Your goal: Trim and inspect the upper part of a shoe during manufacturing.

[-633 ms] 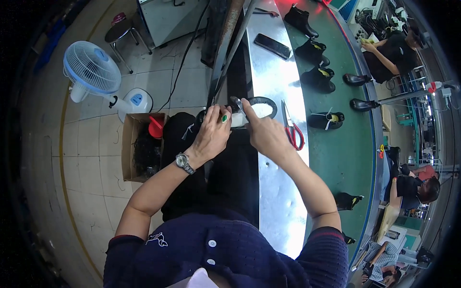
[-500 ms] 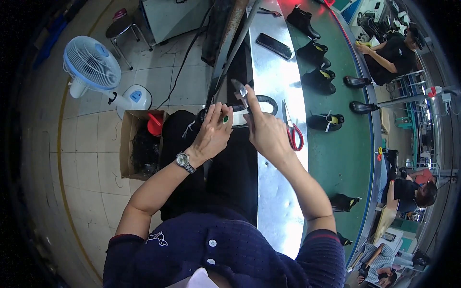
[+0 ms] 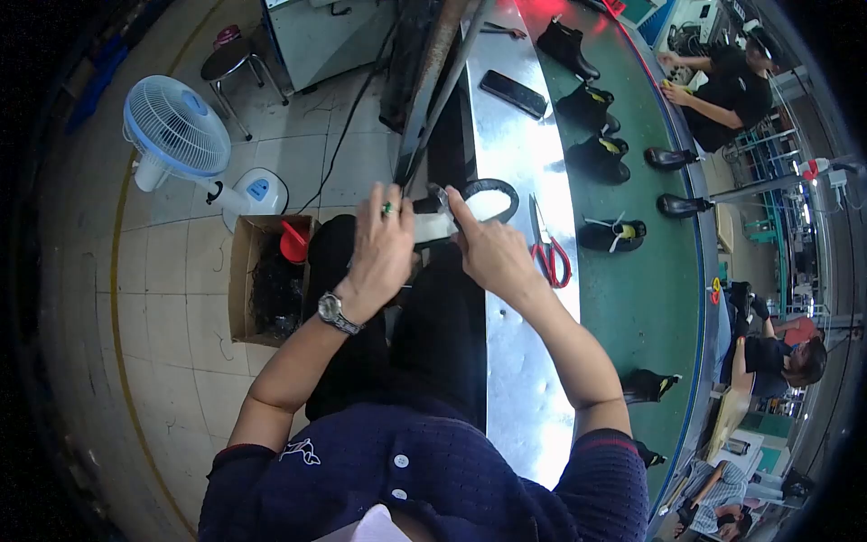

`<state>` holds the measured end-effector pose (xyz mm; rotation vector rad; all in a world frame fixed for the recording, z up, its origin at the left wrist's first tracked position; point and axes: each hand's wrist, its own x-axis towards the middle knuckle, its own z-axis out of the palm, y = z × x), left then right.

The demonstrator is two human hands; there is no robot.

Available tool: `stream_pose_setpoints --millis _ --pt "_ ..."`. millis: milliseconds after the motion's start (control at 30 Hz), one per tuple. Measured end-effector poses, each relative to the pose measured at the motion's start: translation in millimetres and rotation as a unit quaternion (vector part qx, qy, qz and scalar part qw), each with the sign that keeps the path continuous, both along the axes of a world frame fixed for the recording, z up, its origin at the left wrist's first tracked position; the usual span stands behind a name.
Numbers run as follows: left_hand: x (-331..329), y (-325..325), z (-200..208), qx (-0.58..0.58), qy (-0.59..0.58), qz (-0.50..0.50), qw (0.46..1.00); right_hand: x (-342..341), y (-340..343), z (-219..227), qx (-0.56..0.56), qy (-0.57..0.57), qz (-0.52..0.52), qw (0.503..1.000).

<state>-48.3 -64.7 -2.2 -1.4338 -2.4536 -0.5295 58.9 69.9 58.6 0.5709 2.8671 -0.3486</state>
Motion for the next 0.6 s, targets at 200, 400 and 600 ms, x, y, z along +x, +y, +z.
stream_pose_setpoints --millis 200,400,600 --pt "-8 -10 -10 -0.054 -0.085 -0.098 0.990 -3 -18 -17 -0.032 0.041 -0.042 0.998" --pt "-13 -18 -14 -0.025 -0.057 -0.119 0.991 -15 -24 4 -0.062 0.086 -0.013 0.994" --pt "-12 -20 -12 0.010 -0.111 -0.133 0.985 -15 -22 2 -0.047 0.036 -0.005 0.998"
